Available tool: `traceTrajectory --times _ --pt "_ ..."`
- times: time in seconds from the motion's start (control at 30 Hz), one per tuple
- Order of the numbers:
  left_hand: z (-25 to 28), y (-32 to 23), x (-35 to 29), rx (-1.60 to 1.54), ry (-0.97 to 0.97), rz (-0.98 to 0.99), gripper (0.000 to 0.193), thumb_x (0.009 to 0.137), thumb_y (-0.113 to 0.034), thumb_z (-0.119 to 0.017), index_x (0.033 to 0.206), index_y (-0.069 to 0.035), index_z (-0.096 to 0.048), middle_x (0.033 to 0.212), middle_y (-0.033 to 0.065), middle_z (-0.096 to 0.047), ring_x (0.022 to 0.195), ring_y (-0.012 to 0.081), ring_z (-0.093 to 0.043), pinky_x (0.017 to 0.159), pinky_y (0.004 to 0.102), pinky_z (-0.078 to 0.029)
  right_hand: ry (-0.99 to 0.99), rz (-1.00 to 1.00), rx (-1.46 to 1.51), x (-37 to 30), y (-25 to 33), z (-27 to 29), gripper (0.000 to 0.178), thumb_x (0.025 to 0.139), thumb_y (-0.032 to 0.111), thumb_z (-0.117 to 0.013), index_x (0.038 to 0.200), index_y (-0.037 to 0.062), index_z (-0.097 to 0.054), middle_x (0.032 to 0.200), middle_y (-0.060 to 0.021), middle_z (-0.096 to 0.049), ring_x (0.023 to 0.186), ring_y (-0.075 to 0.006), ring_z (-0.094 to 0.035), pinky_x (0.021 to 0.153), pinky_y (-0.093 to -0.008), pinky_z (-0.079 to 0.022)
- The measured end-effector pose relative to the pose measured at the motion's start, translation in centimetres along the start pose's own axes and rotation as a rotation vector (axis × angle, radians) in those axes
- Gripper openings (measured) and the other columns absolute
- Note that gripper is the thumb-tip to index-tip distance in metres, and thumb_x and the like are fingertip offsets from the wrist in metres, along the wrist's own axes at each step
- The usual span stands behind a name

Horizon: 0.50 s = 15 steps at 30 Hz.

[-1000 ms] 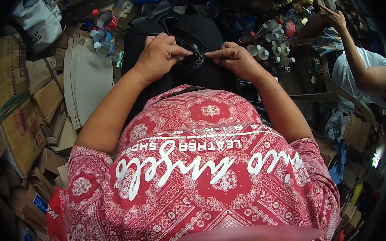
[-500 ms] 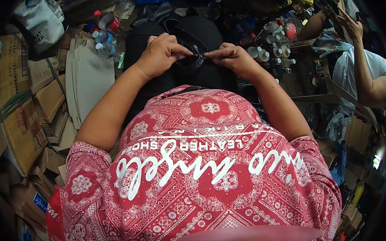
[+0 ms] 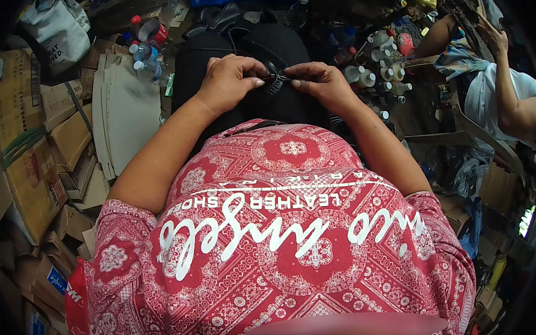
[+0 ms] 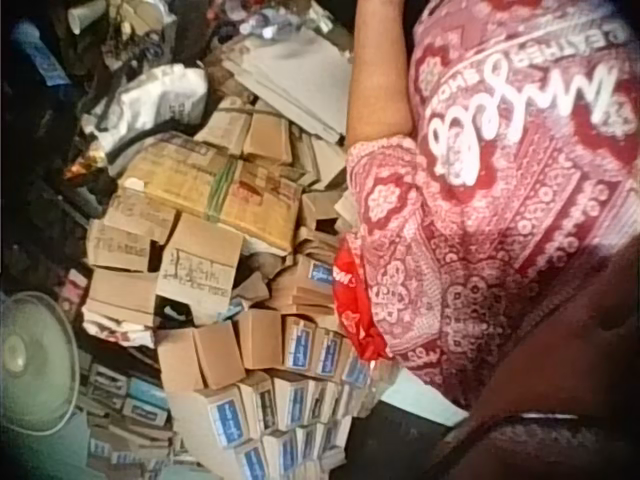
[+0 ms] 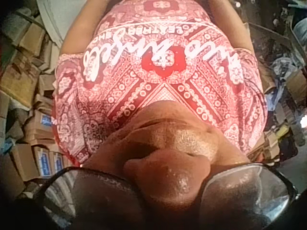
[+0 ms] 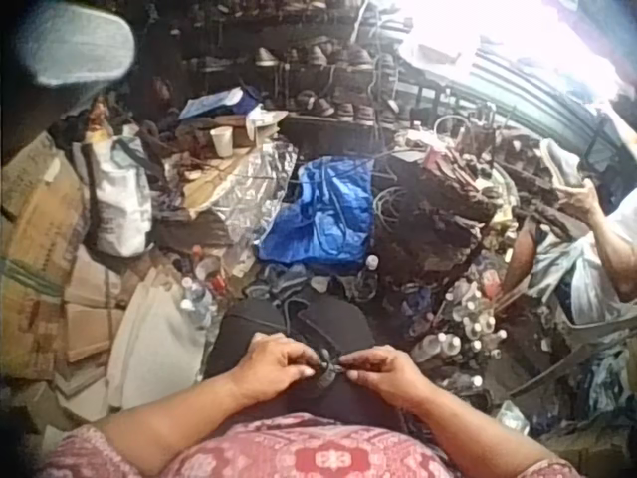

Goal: The person hand-sews components of a leather shoe upper with a needle and thread.

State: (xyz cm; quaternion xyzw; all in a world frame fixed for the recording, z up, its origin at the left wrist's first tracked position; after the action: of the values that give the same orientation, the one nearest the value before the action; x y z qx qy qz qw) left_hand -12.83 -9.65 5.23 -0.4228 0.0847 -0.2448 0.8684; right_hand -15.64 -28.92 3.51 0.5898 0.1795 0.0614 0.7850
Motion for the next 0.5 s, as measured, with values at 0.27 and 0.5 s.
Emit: traceTrajectory --times 0.27,0.5 --pt "-1.3 0.5 1.0 -0.156 0.059 0.193 0.016 0.074 -0.006 -0.069 0.09 -0.002 -0.066 0.081 0.0071 -0.068 0.076 0.0131 -0.064 0.071 0.0253 -0.049 0.023 -0.053 0.048 0.8 0.1 -0.4 0.02 0.083 0.005 -0.065 0.102 0.0025 -0.066 0.096 -0.001 -0.065 0.089 -0.0069 -0.055 0.083 -0.023 -0.044" --pt "-0.2 -2.2 2.5 0.139 0.207 -0.065 0.014 0.074 -0.009 -0.068 0.088 -0.007 -0.065 0.08 0.0056 -0.066 0.078 0.018 -0.062 0.077 0.0314 -0.046 0.054 0.043 -0.236 2.0 1.5 -0.1 0.011 0.079 0.009 -0.069 0.087 0.0017 -0.066 0.08 -0.002 -0.063 0.075 -0.0071 -0.055 0.069 -0.0228 -0.045"
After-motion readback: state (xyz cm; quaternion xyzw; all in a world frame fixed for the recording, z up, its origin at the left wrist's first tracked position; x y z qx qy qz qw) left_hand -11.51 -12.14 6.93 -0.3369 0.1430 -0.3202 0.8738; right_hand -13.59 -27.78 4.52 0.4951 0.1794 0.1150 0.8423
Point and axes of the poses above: each hand's wrist, its own x-axis towards the middle knuckle, its own z-axis out of the back of the hand, y = z × x, the point moved 5 cm from there along x, towards the middle knuckle
